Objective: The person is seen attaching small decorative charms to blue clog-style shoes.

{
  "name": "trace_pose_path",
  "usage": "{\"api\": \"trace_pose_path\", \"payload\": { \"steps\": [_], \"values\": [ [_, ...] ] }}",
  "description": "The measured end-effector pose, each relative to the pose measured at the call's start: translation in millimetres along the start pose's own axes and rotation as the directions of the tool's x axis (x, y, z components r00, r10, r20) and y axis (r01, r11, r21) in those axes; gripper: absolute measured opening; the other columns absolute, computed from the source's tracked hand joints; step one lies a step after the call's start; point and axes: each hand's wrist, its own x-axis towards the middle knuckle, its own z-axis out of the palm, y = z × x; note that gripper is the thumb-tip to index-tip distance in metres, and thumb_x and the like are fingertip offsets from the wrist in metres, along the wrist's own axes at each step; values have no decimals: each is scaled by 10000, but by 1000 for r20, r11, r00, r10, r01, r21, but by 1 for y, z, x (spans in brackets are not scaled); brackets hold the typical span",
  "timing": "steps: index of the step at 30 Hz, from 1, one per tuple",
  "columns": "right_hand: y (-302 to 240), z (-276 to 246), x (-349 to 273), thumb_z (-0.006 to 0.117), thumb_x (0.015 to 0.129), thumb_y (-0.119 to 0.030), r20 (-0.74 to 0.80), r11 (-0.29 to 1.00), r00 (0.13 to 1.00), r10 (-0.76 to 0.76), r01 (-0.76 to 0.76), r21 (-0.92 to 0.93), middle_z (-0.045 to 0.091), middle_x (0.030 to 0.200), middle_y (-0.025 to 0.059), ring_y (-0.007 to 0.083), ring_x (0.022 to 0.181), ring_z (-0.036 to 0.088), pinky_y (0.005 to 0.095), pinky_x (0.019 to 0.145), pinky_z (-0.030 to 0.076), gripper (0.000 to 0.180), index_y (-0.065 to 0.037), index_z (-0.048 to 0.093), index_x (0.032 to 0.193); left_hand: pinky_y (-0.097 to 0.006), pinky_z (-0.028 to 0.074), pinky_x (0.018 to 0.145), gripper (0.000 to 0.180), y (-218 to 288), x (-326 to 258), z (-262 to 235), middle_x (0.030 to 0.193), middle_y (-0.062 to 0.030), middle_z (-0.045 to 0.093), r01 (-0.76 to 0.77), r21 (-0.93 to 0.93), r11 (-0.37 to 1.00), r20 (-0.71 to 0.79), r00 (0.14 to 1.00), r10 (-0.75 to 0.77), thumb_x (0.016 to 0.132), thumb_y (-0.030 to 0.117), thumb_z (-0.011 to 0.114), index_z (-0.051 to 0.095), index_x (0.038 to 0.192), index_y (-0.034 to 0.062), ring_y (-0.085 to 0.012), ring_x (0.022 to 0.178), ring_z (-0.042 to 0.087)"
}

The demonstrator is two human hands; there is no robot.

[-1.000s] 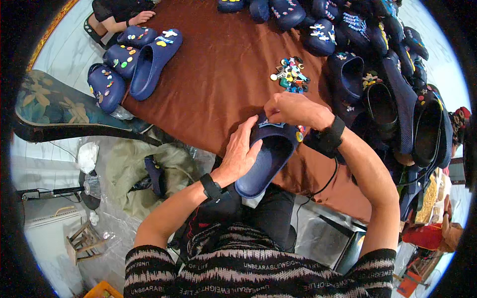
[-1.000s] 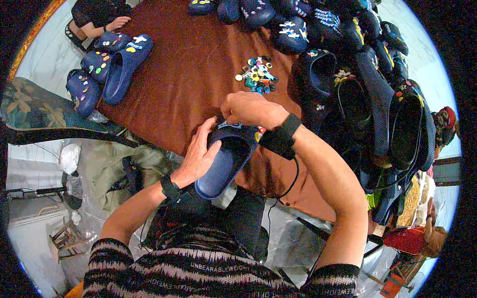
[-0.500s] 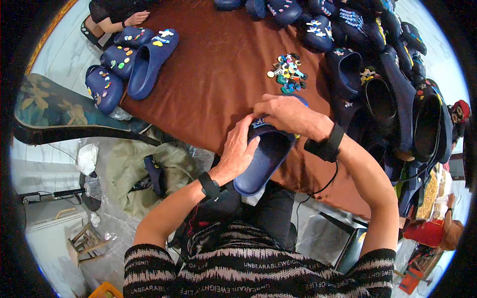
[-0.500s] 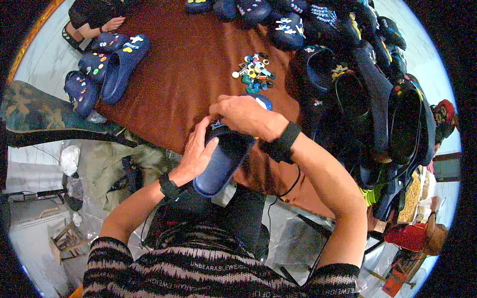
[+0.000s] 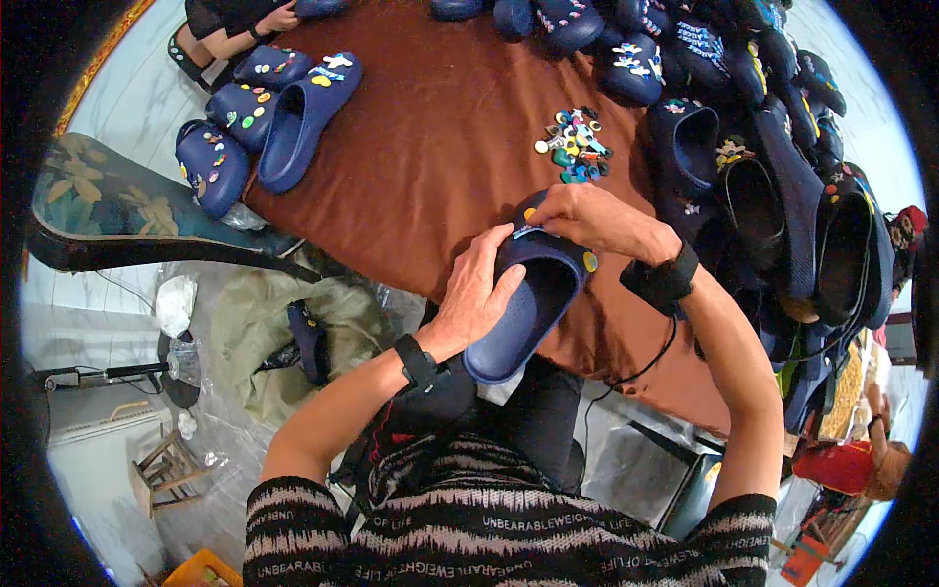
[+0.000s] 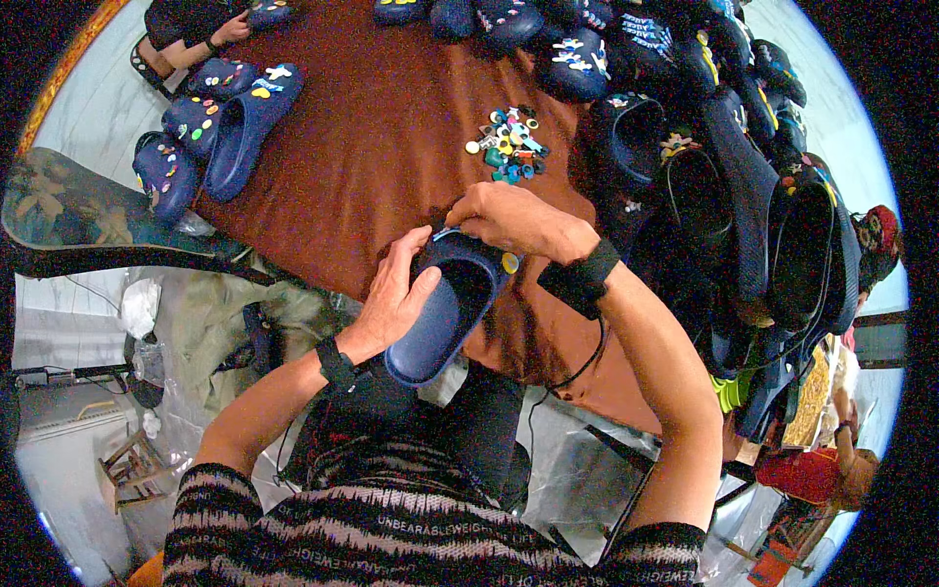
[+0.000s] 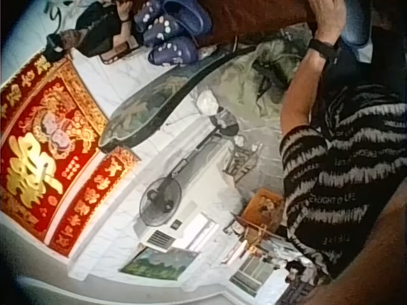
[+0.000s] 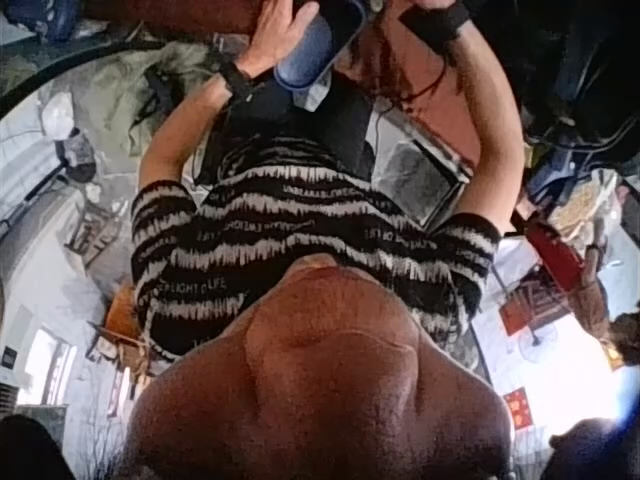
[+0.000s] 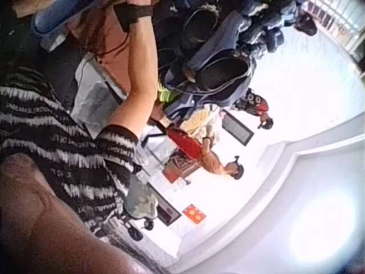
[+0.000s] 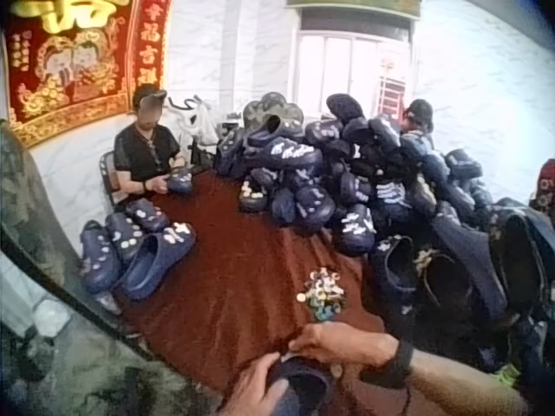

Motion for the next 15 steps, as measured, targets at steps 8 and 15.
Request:
{"api": "trace_pose_path", "payload": {
  "steps": [8, 15],
  "values": [
    [3, 5, -6, 645, 881, -158, -35, 989, 990, -138, 140, 52, 705, 973, 176, 353, 939, 676, 418, 827, 533, 234, -35, 740, 1056, -458, 355, 1098, 571, -1, 0, 1, 1367, -228, 498, -6, 12, 1000, -7, 1000, 6, 1012, 358, 516, 370, 1460, 36, -380, 1282, 485],
    [-4, 13, -6, 678, 878, -194, -104, 975, 970, -219, 220, 2, 690, 1001, 183, 348, 1009, 648, 432, 900, 504, 257, -36, 739, 1071, -465, 347, 1104, 571, -1, -1, 0, 1383, -229, 488, -19, 29, 999, -20, 1000, 19, 1011, 370, 508, 374, 1461, 45, -403, 1300, 463]
  ]
}}
